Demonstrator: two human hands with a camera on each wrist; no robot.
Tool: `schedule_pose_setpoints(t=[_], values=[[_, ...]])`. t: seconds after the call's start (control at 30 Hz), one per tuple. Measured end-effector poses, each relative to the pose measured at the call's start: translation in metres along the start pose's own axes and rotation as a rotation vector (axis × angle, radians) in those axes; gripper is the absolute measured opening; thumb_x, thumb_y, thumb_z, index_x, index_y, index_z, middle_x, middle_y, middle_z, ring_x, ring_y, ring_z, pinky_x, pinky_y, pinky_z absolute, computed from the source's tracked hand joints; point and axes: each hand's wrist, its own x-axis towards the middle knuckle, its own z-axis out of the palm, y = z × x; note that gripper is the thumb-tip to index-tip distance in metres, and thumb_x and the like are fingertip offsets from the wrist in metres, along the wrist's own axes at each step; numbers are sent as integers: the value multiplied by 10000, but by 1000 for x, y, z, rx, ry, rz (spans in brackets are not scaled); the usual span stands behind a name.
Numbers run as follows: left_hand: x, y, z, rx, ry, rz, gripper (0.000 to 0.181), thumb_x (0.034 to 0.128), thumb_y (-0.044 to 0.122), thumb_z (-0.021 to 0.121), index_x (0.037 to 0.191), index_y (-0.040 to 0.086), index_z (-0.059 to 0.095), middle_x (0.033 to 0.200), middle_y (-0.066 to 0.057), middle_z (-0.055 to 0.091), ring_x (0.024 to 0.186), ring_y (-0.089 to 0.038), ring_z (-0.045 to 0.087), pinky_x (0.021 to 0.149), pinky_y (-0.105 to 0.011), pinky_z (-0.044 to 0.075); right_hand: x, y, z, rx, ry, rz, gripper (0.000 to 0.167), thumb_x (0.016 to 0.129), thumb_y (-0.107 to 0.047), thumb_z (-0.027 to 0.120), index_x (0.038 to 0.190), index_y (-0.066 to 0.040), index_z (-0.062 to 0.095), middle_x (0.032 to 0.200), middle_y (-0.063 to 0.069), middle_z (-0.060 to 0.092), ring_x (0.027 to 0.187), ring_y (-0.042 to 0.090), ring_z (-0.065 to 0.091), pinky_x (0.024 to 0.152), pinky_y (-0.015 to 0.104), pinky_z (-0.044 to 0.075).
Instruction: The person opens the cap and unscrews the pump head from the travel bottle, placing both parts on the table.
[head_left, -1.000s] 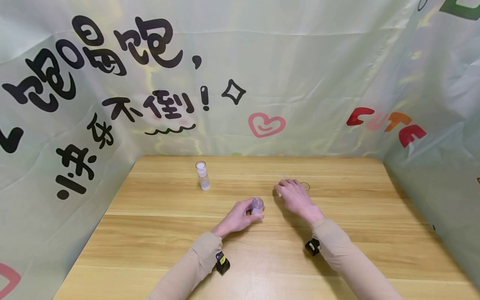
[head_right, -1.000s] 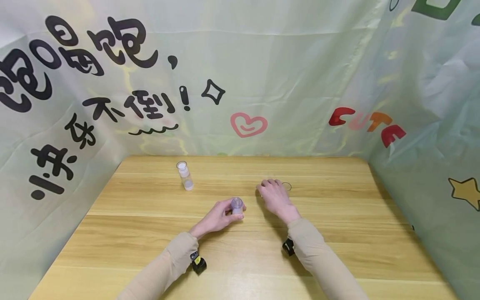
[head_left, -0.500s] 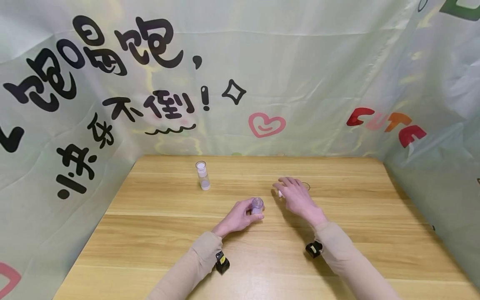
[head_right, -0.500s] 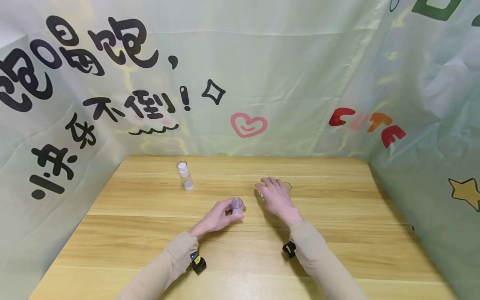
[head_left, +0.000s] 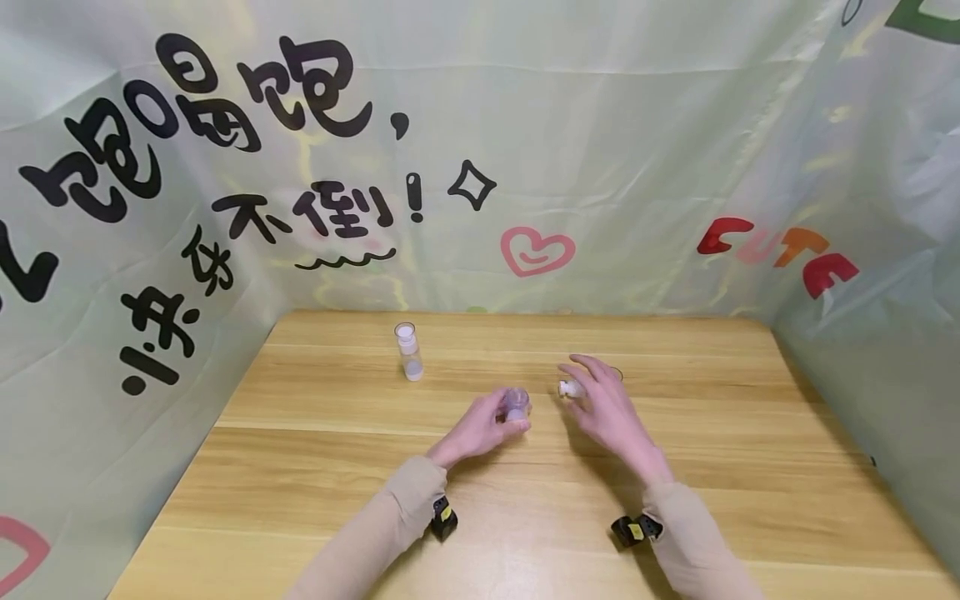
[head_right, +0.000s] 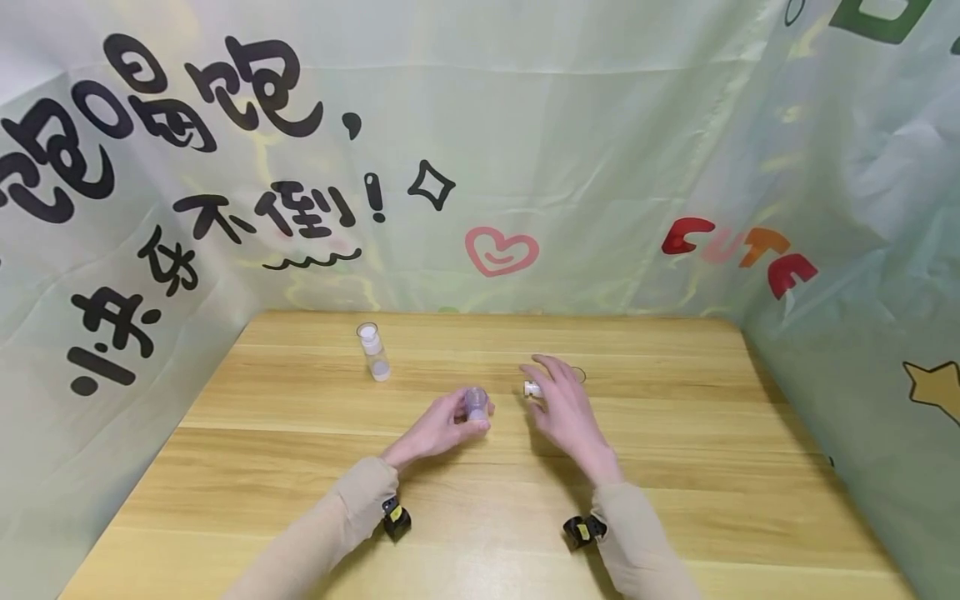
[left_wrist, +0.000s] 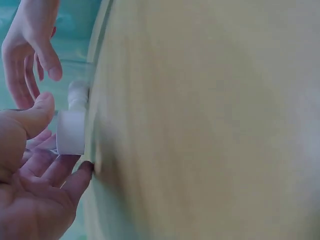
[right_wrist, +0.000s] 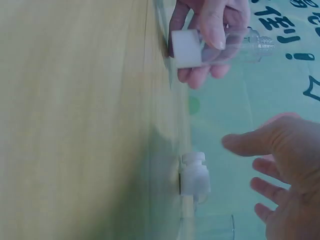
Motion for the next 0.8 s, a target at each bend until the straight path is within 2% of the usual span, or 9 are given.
schedule_pose_setpoints(t=[0.1,0.27,0.37,0.57,0.8], values=[[6,5,-3,19,21,-16,440,959,180,684,1301,-19,490,1363,-243,603,1293,-369,594,1100,-450,511,-5,1,1,70,78,22,581,751,54,813,1295,-13,621,1397,248,559,1291,464,502,1096,643,414],[22,11,-6,79,64,8,385,980,198,658,1252,5,466,1349,-233,607,1251,-360,611,1065,-447,536,-9,3,1,118,152,32,510,781,66,776,1267,2,636,1374,233,582,1279,445,508,1075,626,426],[33,11,-6,112,108,6,373,963,211,684,1230,26,501,1285,-203,641,1170,-332,636,994,-422,565,-11,4,1,136,170,39,485,795,61,757,1263,1,642,1369,229,588,1273,447,513,1060,629,432],[50,9,-4,126,204,-11,337,909,190,752,1161,34,590,1127,-146,658,970,-219,634,792,-248,547,-14,5,1,164,186,43,457,821,46,734,1265,10,636,1358,246,588,1268,452,514,1064,645,424],[59,10,0,125,218,-29,347,889,158,768,1166,24,609,1117,-154,676,949,-224,644,787,-256,563,-16,7,2,177,208,40,461,821,48,735,1269,15,631,1342,254,590,1256,444,523,1062,643,425]])
